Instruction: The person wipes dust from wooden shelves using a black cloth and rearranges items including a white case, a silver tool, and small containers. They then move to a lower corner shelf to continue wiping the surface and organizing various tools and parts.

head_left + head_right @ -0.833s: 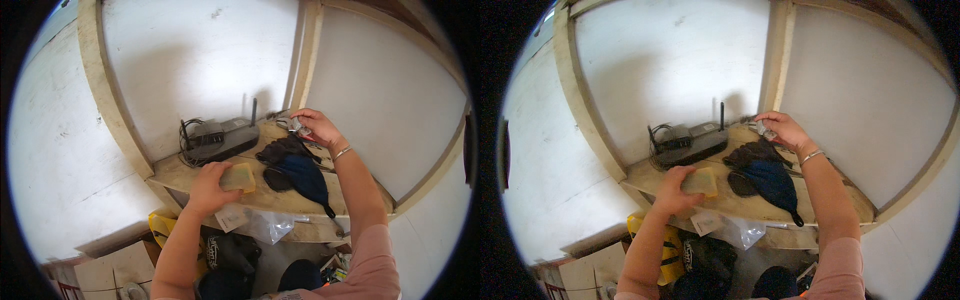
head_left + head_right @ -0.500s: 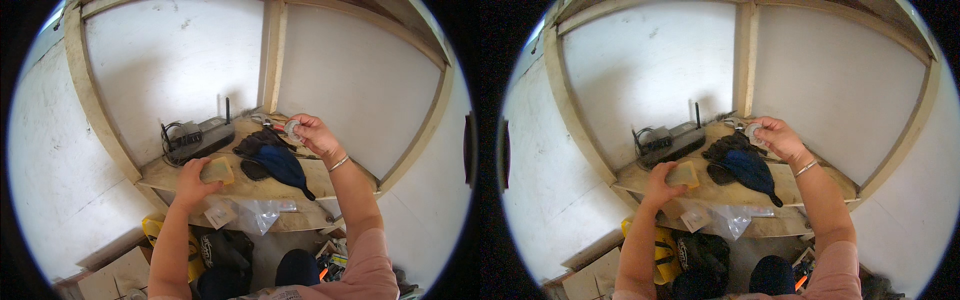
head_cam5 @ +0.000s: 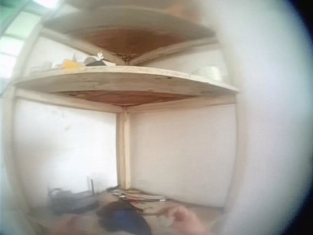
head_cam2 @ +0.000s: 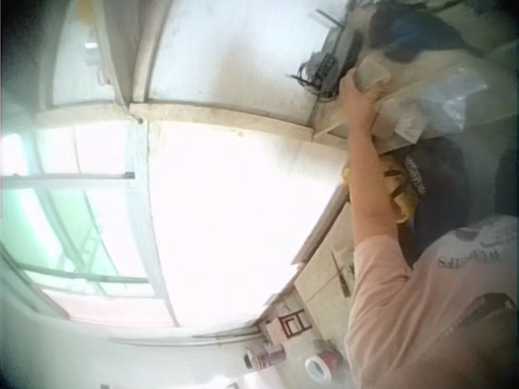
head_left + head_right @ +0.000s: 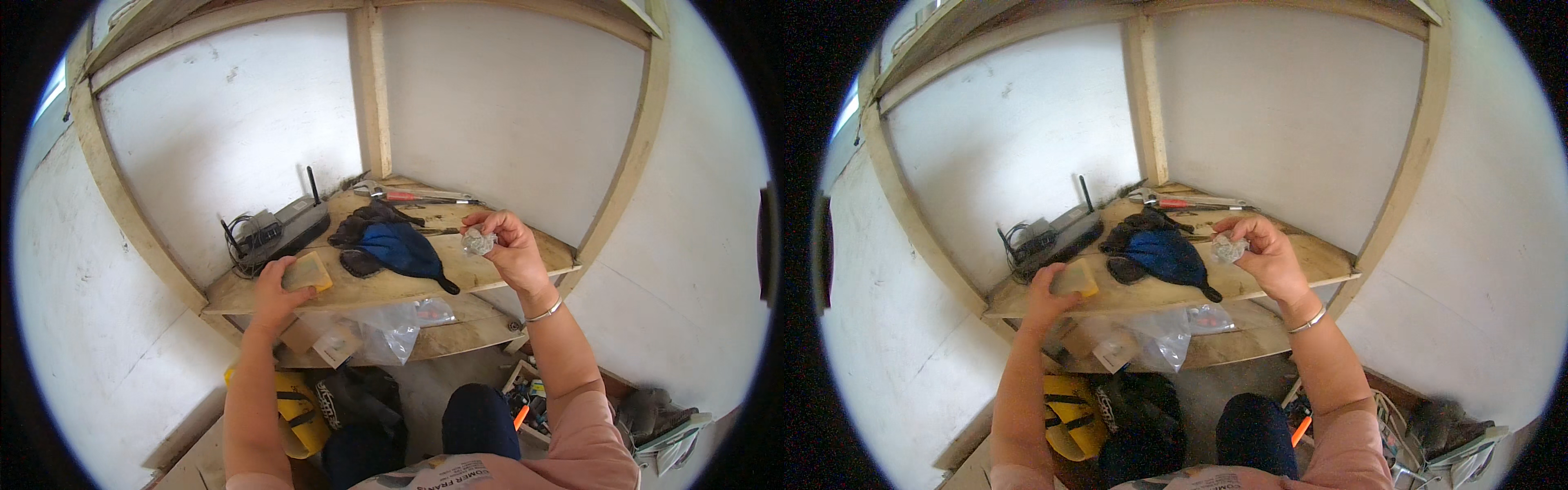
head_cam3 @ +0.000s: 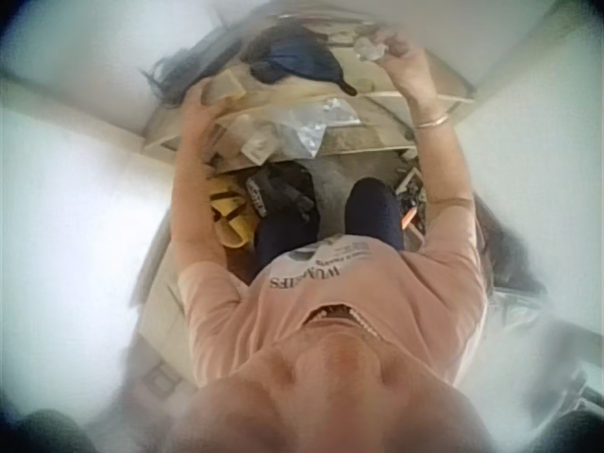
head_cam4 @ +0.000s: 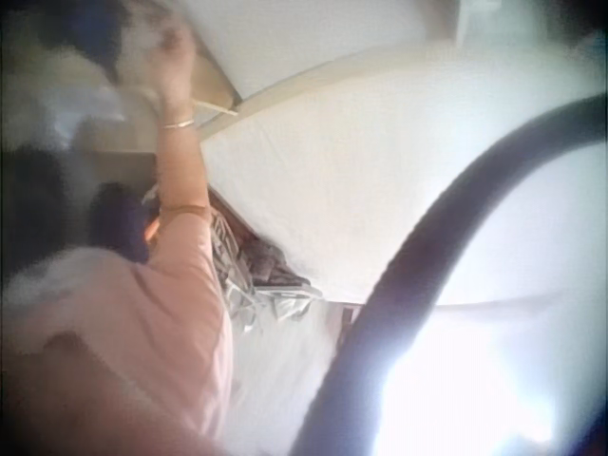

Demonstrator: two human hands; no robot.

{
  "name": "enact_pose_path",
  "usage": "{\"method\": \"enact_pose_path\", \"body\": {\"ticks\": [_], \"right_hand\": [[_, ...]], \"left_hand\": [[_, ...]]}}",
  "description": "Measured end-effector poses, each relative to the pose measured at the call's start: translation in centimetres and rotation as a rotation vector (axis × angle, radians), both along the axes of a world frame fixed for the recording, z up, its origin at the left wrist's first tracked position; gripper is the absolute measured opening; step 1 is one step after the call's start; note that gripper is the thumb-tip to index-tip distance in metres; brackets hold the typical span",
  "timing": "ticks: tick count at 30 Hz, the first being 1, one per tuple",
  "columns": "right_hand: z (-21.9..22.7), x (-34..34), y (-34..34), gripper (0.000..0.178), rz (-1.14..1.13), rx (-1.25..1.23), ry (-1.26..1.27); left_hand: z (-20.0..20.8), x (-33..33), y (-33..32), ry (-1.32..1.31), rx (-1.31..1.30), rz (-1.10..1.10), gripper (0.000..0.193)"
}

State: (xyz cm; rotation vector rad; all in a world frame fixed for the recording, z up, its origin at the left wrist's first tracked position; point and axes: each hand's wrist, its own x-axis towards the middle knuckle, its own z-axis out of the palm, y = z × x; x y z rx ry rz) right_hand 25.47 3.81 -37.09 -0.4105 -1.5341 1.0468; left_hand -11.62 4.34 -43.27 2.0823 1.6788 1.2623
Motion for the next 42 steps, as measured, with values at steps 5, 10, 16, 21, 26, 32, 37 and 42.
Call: {"method": "enact_pose_path", "body": {"ticks": [5,10,16,21,26,32,37,42], "right_hand": [[-2.3,2.1,0.1,0.031,-0.26,-0.006,-0.078],[-7.1,7.2,1.1,0.037,-0.679,-0.057,-0.311],[-8.2,6.2,0.7,0.032,-0.746,-0.039,-0.446],[-7.0,5.1,0.9,0.029,-0.771,-0.03,-0.538],[-2.8,3.1,4.9,0.033,-0.824,0.068,-0.656],[-0.9,-7.3,5.2,0.054,-0.619,0.352,-1.008],[-2.0,-12.1,4.0,0.078,-0.531,0.092,-1.423],[-3.6,-9.1,7.6,0.055,-0.629,0.08,-1.291]], "left_hand": [[1.8,-0.6,-1.1,0.164,-0.137,-0.024,0.067],[3.2,0.5,-0.3,0.258,-0.25,-0.109,0.076],[3.1,-0.1,-0.6,0.298,-0.265,-0.085,0.077],[3.5,-0.1,-1.4,0.188,-0.274,-0.055,0.077],[2.8,2.9,-2.0,0.091,-0.234,-0.049,0.077],[0.9,4.0,-2.0,0.024,-0.167,0.004,0.082],[0.3,3.3,-3.2,0.079,-0.067,0.106,0.086],[-0.9,3.2,-3.2,0.074,-0.116,0.122,0.082]]}}
